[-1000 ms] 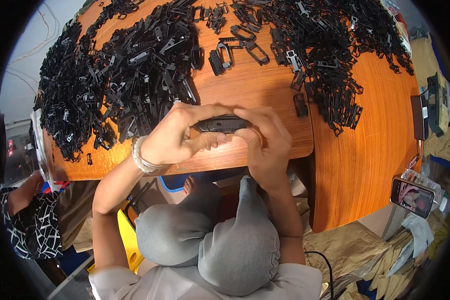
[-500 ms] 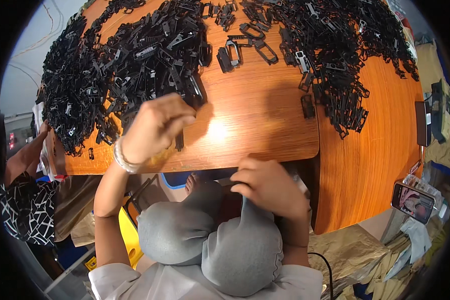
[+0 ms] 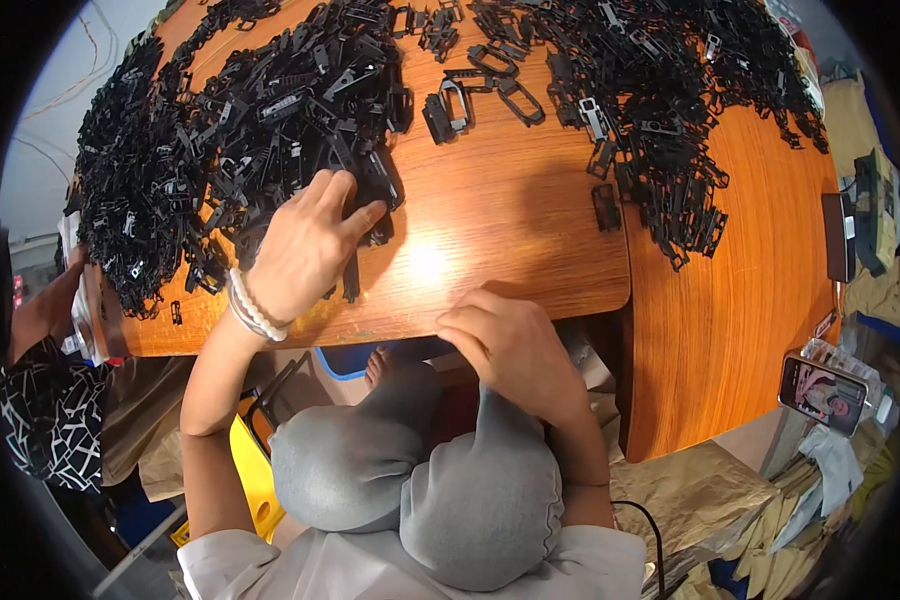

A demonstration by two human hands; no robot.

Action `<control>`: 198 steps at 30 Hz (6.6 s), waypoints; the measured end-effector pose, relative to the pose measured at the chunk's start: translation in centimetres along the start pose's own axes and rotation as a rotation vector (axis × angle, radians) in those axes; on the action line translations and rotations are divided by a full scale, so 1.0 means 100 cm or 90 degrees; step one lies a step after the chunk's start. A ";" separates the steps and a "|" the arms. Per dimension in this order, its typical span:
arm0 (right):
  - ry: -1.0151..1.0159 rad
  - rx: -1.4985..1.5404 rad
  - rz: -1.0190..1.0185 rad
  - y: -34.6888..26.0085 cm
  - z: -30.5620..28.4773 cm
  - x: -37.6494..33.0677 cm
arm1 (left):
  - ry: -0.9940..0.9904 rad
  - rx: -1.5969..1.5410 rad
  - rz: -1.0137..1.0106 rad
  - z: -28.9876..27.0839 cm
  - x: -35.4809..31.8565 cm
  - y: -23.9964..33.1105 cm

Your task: Sorting and inspecting a large quantity of small black plastic components on a table.

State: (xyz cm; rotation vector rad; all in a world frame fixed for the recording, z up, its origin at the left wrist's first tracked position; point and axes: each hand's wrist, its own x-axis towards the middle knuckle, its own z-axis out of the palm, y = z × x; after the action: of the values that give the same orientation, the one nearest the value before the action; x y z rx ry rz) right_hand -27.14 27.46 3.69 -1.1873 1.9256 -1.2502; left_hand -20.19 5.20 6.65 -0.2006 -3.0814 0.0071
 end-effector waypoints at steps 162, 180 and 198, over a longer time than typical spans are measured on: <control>0.491 -0.003 -0.021 0.050 0.001 0.007 | 0.360 -0.340 -0.246 -0.024 -0.051 -0.062; 0.487 -0.048 -0.017 0.050 0.000 0.007 | 0.437 -0.248 -0.447 0.037 -0.120 0.013; 0.500 -0.043 0.018 0.052 0.002 0.008 | 0.515 -0.232 -0.525 0.036 -0.132 -0.009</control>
State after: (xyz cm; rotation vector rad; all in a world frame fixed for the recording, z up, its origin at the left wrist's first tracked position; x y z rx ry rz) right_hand -29.29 27.56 -1.06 -0.7319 2.5205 -1.8268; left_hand -7.44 2.59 2.33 0.8333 -2.1218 -0.5186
